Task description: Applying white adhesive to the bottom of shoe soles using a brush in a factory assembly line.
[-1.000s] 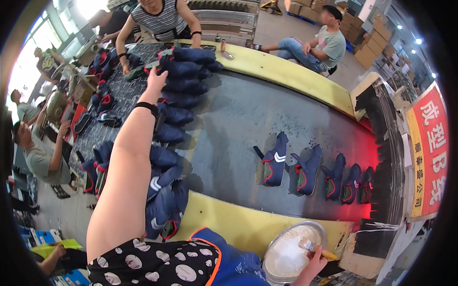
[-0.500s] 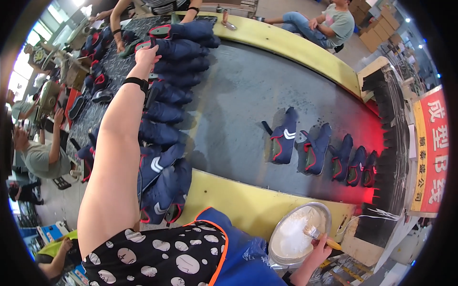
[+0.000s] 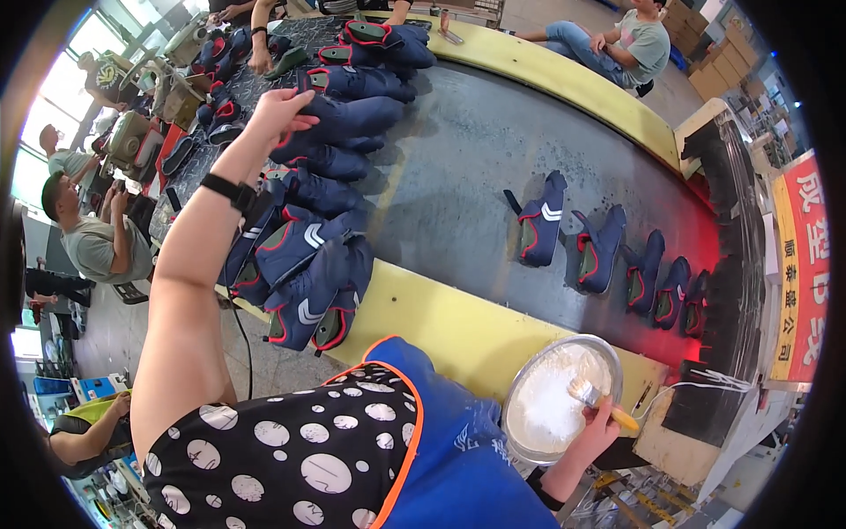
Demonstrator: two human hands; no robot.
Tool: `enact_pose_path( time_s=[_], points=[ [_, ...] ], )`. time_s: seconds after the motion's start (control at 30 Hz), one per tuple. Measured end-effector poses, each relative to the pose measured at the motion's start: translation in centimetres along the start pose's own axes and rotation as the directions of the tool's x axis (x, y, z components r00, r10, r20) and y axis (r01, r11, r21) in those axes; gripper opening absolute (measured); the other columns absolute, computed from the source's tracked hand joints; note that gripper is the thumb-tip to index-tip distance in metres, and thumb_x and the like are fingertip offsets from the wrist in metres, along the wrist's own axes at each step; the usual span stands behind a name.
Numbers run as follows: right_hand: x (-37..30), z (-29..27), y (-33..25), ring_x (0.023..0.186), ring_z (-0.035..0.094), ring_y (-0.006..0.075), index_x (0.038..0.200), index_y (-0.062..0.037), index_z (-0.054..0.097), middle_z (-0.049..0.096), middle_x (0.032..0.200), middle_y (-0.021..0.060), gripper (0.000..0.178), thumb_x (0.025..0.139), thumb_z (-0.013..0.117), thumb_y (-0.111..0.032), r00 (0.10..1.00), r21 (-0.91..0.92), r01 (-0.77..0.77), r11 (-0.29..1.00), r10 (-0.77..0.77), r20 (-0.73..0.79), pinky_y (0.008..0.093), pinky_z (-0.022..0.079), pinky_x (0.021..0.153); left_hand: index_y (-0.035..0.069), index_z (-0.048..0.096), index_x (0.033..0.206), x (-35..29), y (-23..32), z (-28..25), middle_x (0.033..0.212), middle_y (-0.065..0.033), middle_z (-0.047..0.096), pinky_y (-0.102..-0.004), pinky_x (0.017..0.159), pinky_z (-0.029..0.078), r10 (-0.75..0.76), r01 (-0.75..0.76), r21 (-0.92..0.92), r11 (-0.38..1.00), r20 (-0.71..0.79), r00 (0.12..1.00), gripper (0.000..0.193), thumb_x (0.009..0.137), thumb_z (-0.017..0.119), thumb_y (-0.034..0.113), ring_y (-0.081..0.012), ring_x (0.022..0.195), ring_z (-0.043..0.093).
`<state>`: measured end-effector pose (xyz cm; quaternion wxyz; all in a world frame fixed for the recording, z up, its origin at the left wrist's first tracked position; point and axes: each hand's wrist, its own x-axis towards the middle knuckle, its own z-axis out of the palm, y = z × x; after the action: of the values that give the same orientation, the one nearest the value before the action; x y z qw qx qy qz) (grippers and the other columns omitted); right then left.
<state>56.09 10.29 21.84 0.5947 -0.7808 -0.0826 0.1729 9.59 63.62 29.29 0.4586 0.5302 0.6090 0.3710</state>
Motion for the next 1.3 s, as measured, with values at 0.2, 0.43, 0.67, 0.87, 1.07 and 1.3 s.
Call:
enact_pose_path(
  time_s=[0.2,0.43,0.67,0.87,1.07,1.3],
  points=[
    [0.7,0.1,0.4,0.070,0.055,0.0081,0.102,-0.0026,0.060,0.060,0.089,0.0021,0.023,0.100,0.063,-0.025,0.999,0.065,0.002,0.998,-0.004,0.042,0.0221,0.048,0.065,-0.004,0.061,0.098,-11.6,-1.4,8.4,0.084,-0.0142,0.070,-0.0303,0.060,0.058,-0.200,0.245,-0.071,0.967,0.388,0.900,0.026,0.094,0.068,0.021,-0.0234,0.072,0.073],
    [0.2,0.0,-0.4,0.075,0.053,0.0075,0.102,-0.0041,0.060,0.059,0.089,0.0021,0.022,0.099,0.064,-0.025,1.000,0.103,0.000,0.995,-0.003,0.031,0.0227,0.046,0.069,0.000,0.067,0.083,-21.6,-14.9,18.3,0.073,-0.0090,0.070,-0.0318,0.055,0.057,-0.373,0.170,0.340,0.925,0.726,0.577,0.024,0.089,0.070,0.023,-0.0177,0.061,0.072],
    [0.5,-1.5,0.4,0.072,0.053,0.0098,0.107,0.0009,0.058,0.056,0.084,0.0023,0.032,0.098,0.066,-0.029,0.999,0.025,-0.013,1.000,0.014,-0.049,0.0228,0.046,0.067,0.004,0.075,0.078,-11.3,-10.0,14.2,0.074,-0.0077,0.073,-0.0302,0.061,0.059,-0.369,-0.049,0.505,0.862,0.689,0.624,0.030,0.086,0.069,0.032,-0.0166,0.064,0.071],
    [0.3,0.7,-0.7,0.069,0.051,0.0089,0.102,-0.0010,0.059,0.055,0.079,0.0007,0.026,0.099,0.064,-0.026,0.999,-0.018,-0.014,1.000,0.013,-0.050,0.0227,0.045,0.064,0.004,0.070,0.118,8.2,-11.9,1.3,0.119,-0.0174,0.069,-0.0427,0.097,0.053,-0.087,0.063,0.911,0.407,-0.030,0.996,0.049,0.079,0.068,0.035,-0.0306,0.112,0.067],
    [0.6,1.5,-0.4,0.070,0.053,0.0079,0.103,-0.0025,0.060,0.057,0.081,0.0012,0.023,0.100,0.063,-0.025,0.999,-0.030,-0.002,1.000,0.001,-0.033,0.0224,0.045,0.063,0.010,0.070,0.123,14.2,-17.5,-2.0,0.128,-0.0145,0.067,-0.0422,0.101,0.051,-0.362,0.385,0.775,0.502,-0.216,0.907,0.053,0.079,0.074,0.040,-0.0314,0.120,0.063],
    [-0.6,2.8,-0.4,0.068,0.053,0.0087,0.103,-0.0025,0.060,0.060,0.087,0.0029,0.019,0.100,0.062,-0.021,0.995,-0.063,-0.030,0.998,0.024,-0.099,0.0222,0.046,0.062,-0.001,0.071,0.104,11.8,-14.6,5.2,0.101,-0.0179,0.073,-0.0397,0.066,0.060,-0.477,0.212,0.851,0.480,0.050,0.878,0.040,0.081,0.078,0.031,-0.0243,0.081,0.073]
  ],
)
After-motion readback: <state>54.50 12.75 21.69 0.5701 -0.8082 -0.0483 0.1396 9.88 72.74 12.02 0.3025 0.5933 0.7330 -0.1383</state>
